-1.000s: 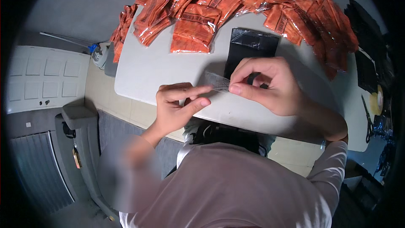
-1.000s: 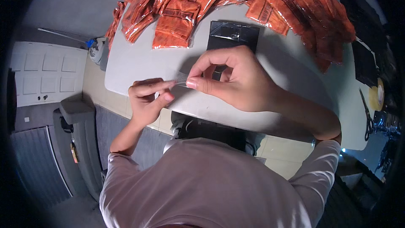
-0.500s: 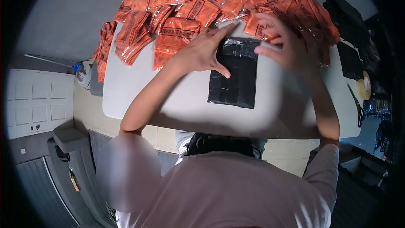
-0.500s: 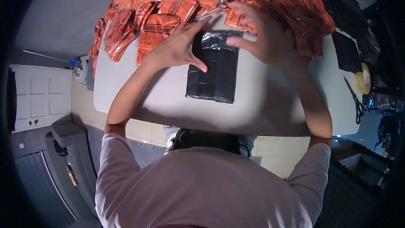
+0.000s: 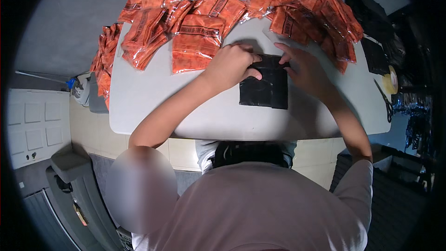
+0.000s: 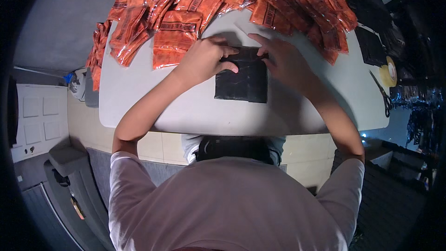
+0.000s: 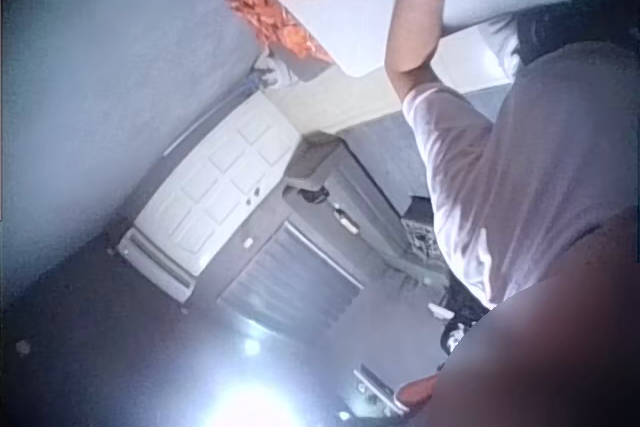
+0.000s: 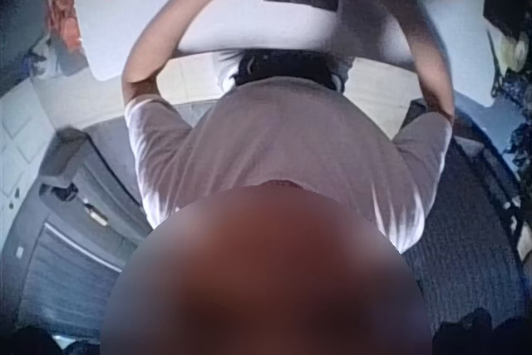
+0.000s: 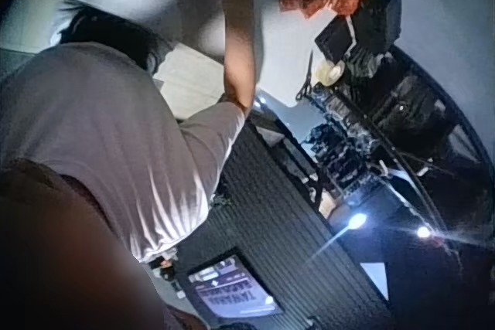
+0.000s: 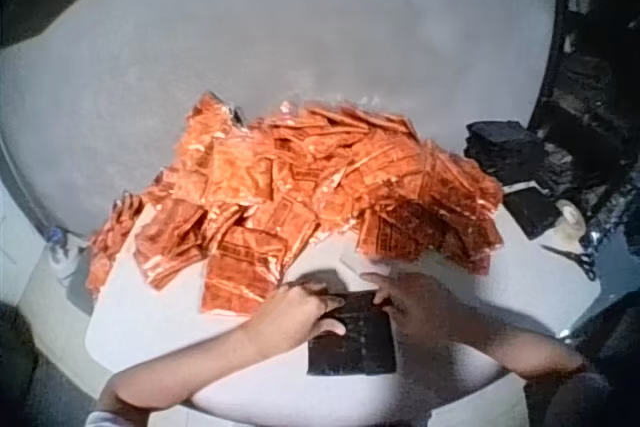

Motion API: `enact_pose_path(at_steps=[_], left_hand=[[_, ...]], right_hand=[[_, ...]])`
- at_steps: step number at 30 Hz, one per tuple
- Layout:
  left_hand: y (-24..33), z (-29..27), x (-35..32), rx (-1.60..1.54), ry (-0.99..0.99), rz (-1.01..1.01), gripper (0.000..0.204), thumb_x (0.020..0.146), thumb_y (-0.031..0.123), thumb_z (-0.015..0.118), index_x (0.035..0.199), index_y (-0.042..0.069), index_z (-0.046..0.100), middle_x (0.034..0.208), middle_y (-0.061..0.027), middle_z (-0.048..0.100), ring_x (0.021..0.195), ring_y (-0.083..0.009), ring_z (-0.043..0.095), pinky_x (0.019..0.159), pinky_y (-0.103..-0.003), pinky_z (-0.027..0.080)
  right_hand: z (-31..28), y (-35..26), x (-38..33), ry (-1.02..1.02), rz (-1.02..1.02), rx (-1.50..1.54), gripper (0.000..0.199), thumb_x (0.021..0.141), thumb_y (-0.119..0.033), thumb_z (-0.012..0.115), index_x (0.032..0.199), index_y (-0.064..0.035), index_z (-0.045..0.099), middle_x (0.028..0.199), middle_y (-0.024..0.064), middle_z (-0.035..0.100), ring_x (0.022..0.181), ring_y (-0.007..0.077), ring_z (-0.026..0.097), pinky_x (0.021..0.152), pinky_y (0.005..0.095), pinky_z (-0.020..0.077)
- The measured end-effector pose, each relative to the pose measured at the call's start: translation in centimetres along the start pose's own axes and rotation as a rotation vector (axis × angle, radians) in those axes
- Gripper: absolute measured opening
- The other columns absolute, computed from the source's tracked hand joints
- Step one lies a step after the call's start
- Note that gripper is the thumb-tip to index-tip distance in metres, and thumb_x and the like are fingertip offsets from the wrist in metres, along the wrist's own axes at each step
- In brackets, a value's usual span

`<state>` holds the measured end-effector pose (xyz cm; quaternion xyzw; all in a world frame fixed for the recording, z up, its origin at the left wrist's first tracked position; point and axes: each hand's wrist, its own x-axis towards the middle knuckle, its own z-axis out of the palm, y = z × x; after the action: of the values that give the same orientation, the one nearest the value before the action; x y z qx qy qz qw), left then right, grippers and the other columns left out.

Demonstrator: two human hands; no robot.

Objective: Packing orange packets into black envelopes on a folding table.

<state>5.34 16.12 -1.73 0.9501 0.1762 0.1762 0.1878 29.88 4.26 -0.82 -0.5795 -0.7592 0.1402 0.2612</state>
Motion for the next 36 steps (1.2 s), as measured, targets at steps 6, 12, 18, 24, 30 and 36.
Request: enact_pose_path(at_steps=[6, 12, 18, 24, 30, 36], left_hand=[[-0.3, 0.3, -1.4, 0.088, 0.112, 0.094, 0.044, 0.082, 0.042, 0.080, 0.109, 0.008, 0.083, 0.098, -0.0106, 0.069, 0.100, -0.0312, 0.067, 0.088, -0.044, 0.057], [-0.5, 0.8, -1.0, 0.018, 0.085, 0.090, 0.040, 0.081, 0.041, 0.080, 0.101, 0.007, 0.083, 0.101, -0.0101, 0.068, 0.103, -0.0315, 0.065, 0.091, -0.042, 0.057], [-1.0, 0.2, -1.0, -0.054, 0.019, 0.078, 0.041, 0.081, 0.042, 0.082, 0.100, 0.006, 0.084, 0.096, -0.0098, 0.068, 0.102, -0.0319, 0.066, 0.090, -0.044, 0.056], [-1.0, -0.8, -1.1, -0.131, -0.045, 0.091, 0.048, 0.081, 0.039, 0.086, 0.113, 0.004, 0.081, 0.105, -0.0137, 0.069, 0.098, -0.0319, 0.069, 0.087, -0.043, 0.059], [0.4, -1.0, -2.2, -0.101, -0.063, 0.048, 0.053, 0.074, 0.035, 0.086, 0.113, 0.000, 0.079, 0.112, -0.0127, 0.066, 0.113, -0.0326, 0.062, 0.096, -0.044, 0.055], [1.9, -1.0, -3.1, 0.019, -0.025, 0.007, 0.051, 0.077, 0.034, 0.082, 0.116, 0.001, 0.078, 0.106, -0.0112, 0.062, 0.110, -0.0313, 0.062, 0.091, -0.043, 0.056]], right_hand=[[-0.8, -3.4, -0.6, -0.043, 0.013, -0.069, 0.064, 0.088, -0.003, 0.074, 0.148, -0.0136, 0.056, 0.102, 0.0100, 0.074, 0.097, 0.0306, 0.071, 0.088, 0.0436, 0.0571], [-0.3, -0.4, 2.3, 0.127, 0.013, 0.366, 0.025, 0.095, -0.024, 0.074, 0.114, -0.0072, 0.070, 0.088, 0.0039, 0.071, 0.081, 0.0193, 0.068, 0.077, 0.0338, 0.0548], [1.1, 2.0, 7.7, -0.372, 0.200, 0.834, 0.063, 0.109, -0.054, 0.047, 0.072, -0.0056, 0.064, 0.063, 0.0015, 0.061, 0.060, 0.0142, 0.059, 0.059, 0.0300, 0.0473], [1.4, 0.9, 8.1, -0.564, 0.259, 0.488, 0.072, 0.112, -0.056, 0.037, 0.065, -0.0066, 0.061, 0.059, 0.0027, 0.058, 0.055, 0.0120, 0.054, 0.055, 0.0295, 0.0429], [1.2, 0.4, 8.5, -0.605, 0.229, 0.403, 0.070, 0.115, -0.051, 0.038, 0.066, -0.0061, 0.060, 0.061, 0.0017, 0.057, 0.057, 0.0104, 0.052, 0.056, 0.0286, 0.0413], [0.7, 0.3, 8.9, -0.731, 0.207, 0.393, 0.056, 0.108, -0.049, 0.049, 0.071, -0.0098, 0.063, 0.063, -0.0030, 0.057, 0.063, 0.0094, 0.054, 0.063, 0.0293, 0.0423]])
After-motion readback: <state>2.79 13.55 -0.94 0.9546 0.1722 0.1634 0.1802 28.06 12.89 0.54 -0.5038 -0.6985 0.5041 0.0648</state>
